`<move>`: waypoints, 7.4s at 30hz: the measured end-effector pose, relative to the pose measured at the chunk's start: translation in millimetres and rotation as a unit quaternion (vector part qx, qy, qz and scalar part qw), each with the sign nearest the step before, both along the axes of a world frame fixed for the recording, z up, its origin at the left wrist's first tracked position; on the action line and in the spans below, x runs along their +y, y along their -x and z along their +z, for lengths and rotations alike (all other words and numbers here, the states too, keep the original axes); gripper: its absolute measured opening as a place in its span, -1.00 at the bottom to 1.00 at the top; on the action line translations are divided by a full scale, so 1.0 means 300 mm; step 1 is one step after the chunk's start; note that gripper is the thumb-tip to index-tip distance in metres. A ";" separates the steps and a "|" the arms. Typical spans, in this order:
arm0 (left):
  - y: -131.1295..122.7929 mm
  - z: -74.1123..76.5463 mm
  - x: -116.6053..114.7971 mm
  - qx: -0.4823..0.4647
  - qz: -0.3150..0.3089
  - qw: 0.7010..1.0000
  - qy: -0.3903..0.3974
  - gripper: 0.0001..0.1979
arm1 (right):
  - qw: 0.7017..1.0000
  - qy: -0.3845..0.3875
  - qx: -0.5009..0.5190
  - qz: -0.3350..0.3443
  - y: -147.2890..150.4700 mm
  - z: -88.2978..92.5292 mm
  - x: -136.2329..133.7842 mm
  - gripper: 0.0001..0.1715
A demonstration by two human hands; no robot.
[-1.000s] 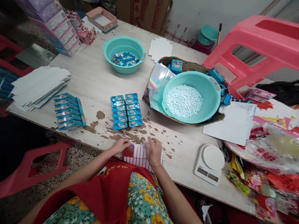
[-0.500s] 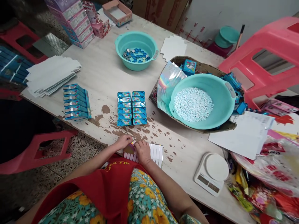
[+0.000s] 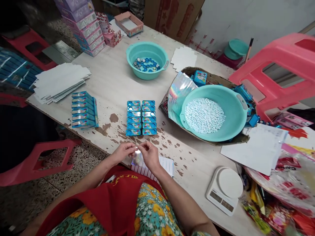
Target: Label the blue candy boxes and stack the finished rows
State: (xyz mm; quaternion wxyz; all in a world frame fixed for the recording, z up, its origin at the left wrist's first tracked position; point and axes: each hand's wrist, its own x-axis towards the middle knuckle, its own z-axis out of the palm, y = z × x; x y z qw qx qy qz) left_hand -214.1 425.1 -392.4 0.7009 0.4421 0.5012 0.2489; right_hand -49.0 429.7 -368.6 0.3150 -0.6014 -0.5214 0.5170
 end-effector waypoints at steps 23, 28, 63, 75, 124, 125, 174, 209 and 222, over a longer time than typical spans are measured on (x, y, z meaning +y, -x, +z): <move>0.192 -0.079 0.215 0.066 -0.002 0.995 -0.072 -0.90 | 0.954 -0.086 -0.287 0.024 0.171 -0.119 0.213 -0.82; 0.209 -0.050 0.237 0.103 -0.016 0.989 -0.102 -0.89 | 0.952 -0.058 -0.294 0.061 0.166 -0.093 0.228 -0.77; 0.060 -0.198 -0.024 0.415 0.040 0.891 -0.180 -0.47 | 0.865 -0.273 -0.375 0.192 0.072 -0.205 0.047 -0.54; -0.043 -0.219 -0.052 0.366 -0.203 0.885 -0.204 -0.81 | 0.936 0.013 -0.289 0.200 -0.138 -0.304 -0.104 -0.93; 0.123 -0.014 0.166 0.088 0.020 0.994 -0.057 -0.78 | 0.984 -0.099 -0.146 -0.022 0.121 -0.059 0.183 -0.81; 0.146 -0.014 0.197 0.086 0.030 0.994 -0.065 -0.78 | 0.981 -0.112 -0.158 -0.027 0.144 -0.067 0.212 -0.81; 0.162 0.222 0.351 -0.033 0.126 0.981 -0.147 -0.89 | 0.998 -0.046 -0.034 0.008 0.104 -0.046 0.260 -0.37; 0.051 -0.185 0.182 0.189 0.155 0.961 -0.128 -0.42 | 0.864 -0.272 -0.391 0.163 0.163 -0.166 0.208 -0.55; 0.037 -0.234 -0.071 0.357 -0.051 0.918 -0.164 -0.74 | 0.908 -0.070 -0.389 0.140 -0.129 -0.258 -0.070 -0.66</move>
